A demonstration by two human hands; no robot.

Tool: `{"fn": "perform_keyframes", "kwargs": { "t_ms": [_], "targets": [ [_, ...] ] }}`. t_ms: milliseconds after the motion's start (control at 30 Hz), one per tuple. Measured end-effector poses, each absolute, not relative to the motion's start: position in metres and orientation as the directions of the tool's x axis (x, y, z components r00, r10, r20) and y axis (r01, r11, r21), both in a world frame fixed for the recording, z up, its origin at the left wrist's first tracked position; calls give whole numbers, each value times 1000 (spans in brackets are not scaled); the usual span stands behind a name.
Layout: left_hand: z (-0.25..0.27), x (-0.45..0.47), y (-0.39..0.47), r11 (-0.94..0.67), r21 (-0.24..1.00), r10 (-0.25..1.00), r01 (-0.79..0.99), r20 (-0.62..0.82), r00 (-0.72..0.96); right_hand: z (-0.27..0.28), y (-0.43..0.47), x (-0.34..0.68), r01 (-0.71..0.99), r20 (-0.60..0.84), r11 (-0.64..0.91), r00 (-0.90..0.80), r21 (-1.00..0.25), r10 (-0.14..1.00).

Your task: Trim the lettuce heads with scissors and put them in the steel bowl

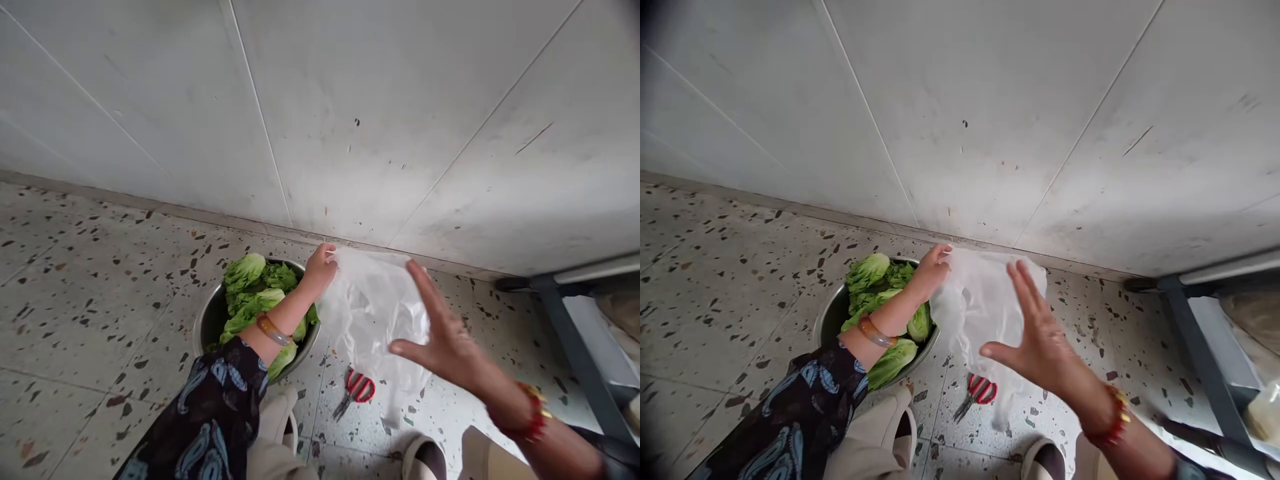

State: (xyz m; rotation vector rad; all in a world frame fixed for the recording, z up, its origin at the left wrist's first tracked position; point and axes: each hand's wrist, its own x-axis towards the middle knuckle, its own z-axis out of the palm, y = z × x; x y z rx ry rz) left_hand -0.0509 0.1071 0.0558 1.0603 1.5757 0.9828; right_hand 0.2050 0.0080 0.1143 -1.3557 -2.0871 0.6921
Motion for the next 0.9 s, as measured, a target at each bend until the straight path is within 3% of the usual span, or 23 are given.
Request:
{"fn": "perform_keyframes", "kwargs": {
  "t_ms": [100,200,267,367,433,533,600,700,800,900],
  "targets": [
    [78,-44,99,382,923,922,-36,-384,-46,65,19,203,834,147,292,-252,-469,956],
    [92,-45,91,424,897,891,-128,-387,237,36,40,235,859,71,45,-10,-509,997],
    [94,-49,89,457,884,839,-103,-389,380,38,52,255,738,-11,-80,99,-671,995],
    [87,-58,91,410,912,808,23,-375,455,66,64,264,345,-208,-243,135,-907,969],
    [82,-63,96,310,943,810,122,-329,486,90,68,259,116,-268,-295,205,-948,941],
    [79,-68,101,115,938,790,326,-285,543,115,72,255,-2,-299,-310,268,-951,916],
    [78,-68,100,-52,836,788,546,-301,538,124,71,259,31,-321,-334,209,-942,924],
    [72,-66,97,-237,501,857,833,-295,422,129,66,272,191,-380,-388,79,-902,922],
    [64,-74,96,-223,246,928,943,-243,283,127,62,285,449,-373,-318,-38,-835,927],
    [60,-94,99,-160,204,972,966,-135,190,118,59,291,746,-325,-111,-148,-657,934]
  ]
}}
